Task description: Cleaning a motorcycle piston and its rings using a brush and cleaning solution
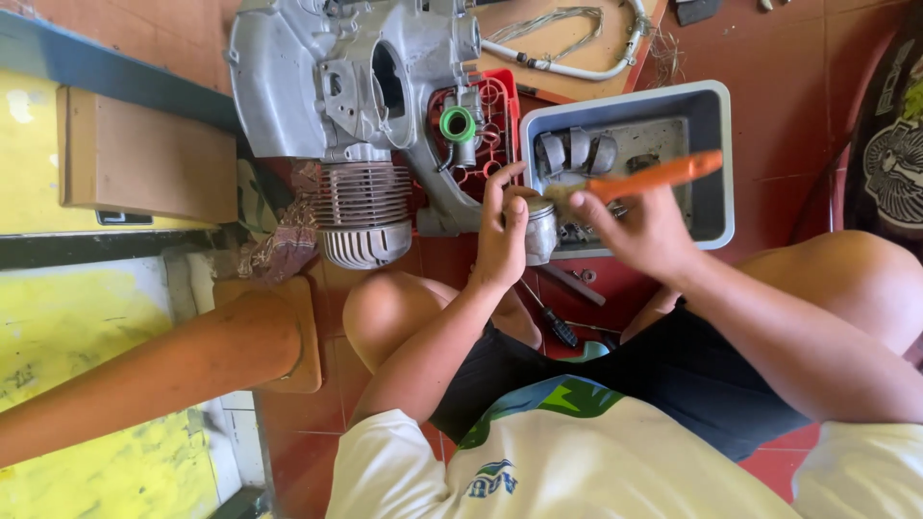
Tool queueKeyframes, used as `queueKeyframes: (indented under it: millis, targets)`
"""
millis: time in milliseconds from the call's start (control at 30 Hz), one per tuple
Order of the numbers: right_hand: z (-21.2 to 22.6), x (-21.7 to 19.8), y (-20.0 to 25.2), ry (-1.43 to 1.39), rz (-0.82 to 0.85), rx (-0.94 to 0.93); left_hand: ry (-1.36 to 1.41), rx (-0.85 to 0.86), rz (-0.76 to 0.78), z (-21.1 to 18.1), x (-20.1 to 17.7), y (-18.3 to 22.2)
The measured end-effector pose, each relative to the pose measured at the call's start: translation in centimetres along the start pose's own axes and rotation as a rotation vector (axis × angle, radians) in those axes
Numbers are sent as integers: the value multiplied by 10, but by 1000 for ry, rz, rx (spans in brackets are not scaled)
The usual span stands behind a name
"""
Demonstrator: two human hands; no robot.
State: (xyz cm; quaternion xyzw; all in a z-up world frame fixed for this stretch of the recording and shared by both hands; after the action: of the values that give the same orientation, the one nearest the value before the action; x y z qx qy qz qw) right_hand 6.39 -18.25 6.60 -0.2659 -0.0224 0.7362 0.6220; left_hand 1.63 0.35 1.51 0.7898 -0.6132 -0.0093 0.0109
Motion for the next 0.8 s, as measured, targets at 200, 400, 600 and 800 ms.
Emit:
queueKeyframes:
  millis: [200, 400, 600, 800]
  targets:
    - [-12, 2, -2, -185, 99, 198, -66, 20, -81, 11, -9, -4]
    - [-34, 11, 4, -161, 112, 487, 23, 23, -69, 4, -1, 2]
    - [-16, 11, 6, -232, 143, 320, -37, 101, -193, 16, -4, -6]
    - [-14, 11, 4, -19, 23, 310, -1, 304, -172, -6, 12, 2]
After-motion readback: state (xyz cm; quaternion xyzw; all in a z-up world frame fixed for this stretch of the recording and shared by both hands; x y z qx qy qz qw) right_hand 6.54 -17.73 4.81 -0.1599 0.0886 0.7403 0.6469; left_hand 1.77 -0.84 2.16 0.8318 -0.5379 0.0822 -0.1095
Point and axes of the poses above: each hand's wrist, its own y-axis away from the middle knuckle, its own x-axis out of the palm, z = x × y, the point moved 3 cm from there along -y, towards the middle knuckle, and after that the axes turned 11 degrees about -z, right-handed, at the moved point
